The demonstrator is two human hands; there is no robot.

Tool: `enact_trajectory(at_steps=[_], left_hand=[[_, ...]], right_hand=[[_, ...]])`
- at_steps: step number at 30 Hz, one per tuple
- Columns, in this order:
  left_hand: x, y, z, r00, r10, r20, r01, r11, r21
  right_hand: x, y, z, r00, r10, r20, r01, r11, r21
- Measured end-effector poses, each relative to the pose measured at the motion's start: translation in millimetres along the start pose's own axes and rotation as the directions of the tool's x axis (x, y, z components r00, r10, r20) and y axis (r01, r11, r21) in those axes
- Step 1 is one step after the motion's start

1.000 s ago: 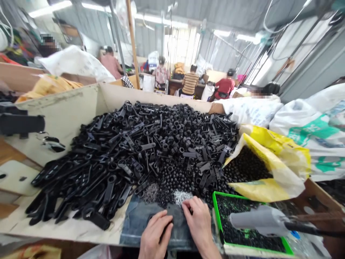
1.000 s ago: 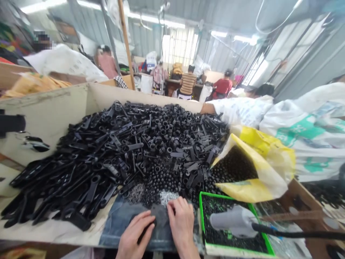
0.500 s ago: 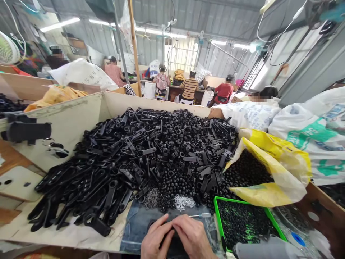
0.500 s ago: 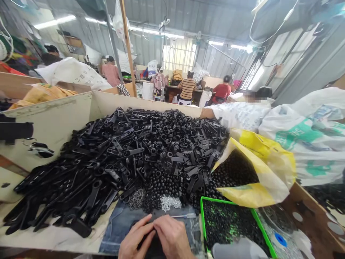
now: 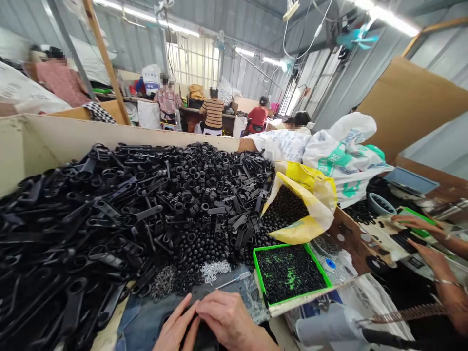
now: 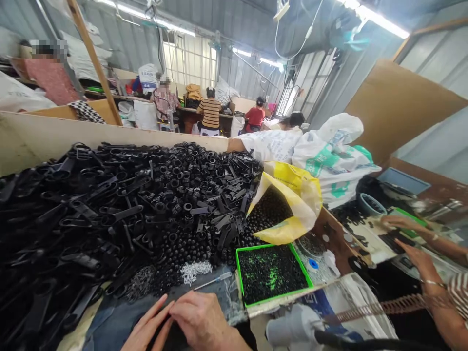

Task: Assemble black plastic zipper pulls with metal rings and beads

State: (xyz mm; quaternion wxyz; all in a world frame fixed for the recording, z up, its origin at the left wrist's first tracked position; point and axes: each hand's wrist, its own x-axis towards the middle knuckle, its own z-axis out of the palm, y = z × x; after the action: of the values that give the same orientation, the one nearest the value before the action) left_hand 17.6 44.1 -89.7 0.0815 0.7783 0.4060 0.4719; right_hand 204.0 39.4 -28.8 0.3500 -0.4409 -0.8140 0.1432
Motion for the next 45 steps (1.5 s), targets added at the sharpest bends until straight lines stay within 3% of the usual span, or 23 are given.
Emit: enact_trajectory(at_steps=[6, 10, 13, 17, 20, 25, 31, 34, 36, 39, 41, 43, 44, 45], left_hand=[[20, 27, -14.0, 0.995, -0.101, 0.0, 0.101, 0.994, -0.043], [20, 29, -11.6, 0.989, -0.145, 0.033, 0.146, 0.988, -0.05], [17, 28, -11.1, 0.988, -0.148, 0.031, 0.15, 0.987, -0.05], [17, 29, -11.2, 0.988, -0.149, 0.035, 0.151, 0.987, -0.059], [17, 30, -11.7, 0.982, -0.178, 0.057, 0.181, 0.982, -0.056], [18, 31, -11.4, 0.977, -0.208, 0.042, 0.21, 0.977, -0.047], [21, 34, -11.9, 0.965, -0.258, 0.054, 0.261, 0.963, -0.063], [24, 35, -13.4, 0.953, -0.294, 0.075, 0.302, 0.946, -0.118], [24, 35, -14.1, 0.951, -0.298, 0.08, 0.307, 0.943, -0.13], [24, 35, -14.4, 0.958, -0.28, 0.07, 0.287, 0.95, -0.125], [23, 34, -14.2, 0.96, -0.271, 0.071, 0.278, 0.953, -0.119], [22, 34, -13.8, 0.961, -0.266, 0.077, 0.274, 0.955, -0.11], [22, 34, -13.5, 0.961, -0.264, 0.077, 0.271, 0.957, -0.105], [22, 34, -13.3, 0.962, -0.263, 0.074, 0.269, 0.958, -0.101]], right_hand=[[-11, -10, -22, 0.991, 0.117, 0.062, -0.126, 0.979, 0.162], [-20, 3, -43, 0.966, 0.253, -0.048, -0.248, 0.964, 0.093], [-23, 16, -59, 0.942, 0.311, -0.128, -0.327, 0.937, -0.125], [-18, 29, -67, 0.94, 0.342, 0.011, -0.268, 0.755, -0.599], [-12, 30, -69, 0.939, 0.333, 0.086, -0.169, 0.664, -0.729], [-10, 25, -73, 0.962, 0.232, 0.145, -0.075, 0.734, -0.675], [-14, 32, -70, 0.926, 0.304, 0.226, -0.056, 0.701, -0.711], [-20, 25, -69, 0.939, 0.289, 0.188, -0.103, 0.757, -0.645], [-38, 11, -69, 0.961, 0.235, 0.143, -0.133, 0.852, -0.506], [-94, -12, -79, 0.971, 0.238, 0.034, -0.223, 0.944, -0.241], [-137, -20, -98, 0.909, 0.379, -0.172, -0.406, 0.898, -0.171], [-164, -17, -125, 0.739, 0.506, -0.445, -0.614, 0.777, -0.136], [-169, -12, -139, 0.654, 0.56, -0.509, -0.682, 0.727, -0.077], [-167, -7, -151, 0.654, 0.597, -0.465, -0.688, 0.725, -0.038]])
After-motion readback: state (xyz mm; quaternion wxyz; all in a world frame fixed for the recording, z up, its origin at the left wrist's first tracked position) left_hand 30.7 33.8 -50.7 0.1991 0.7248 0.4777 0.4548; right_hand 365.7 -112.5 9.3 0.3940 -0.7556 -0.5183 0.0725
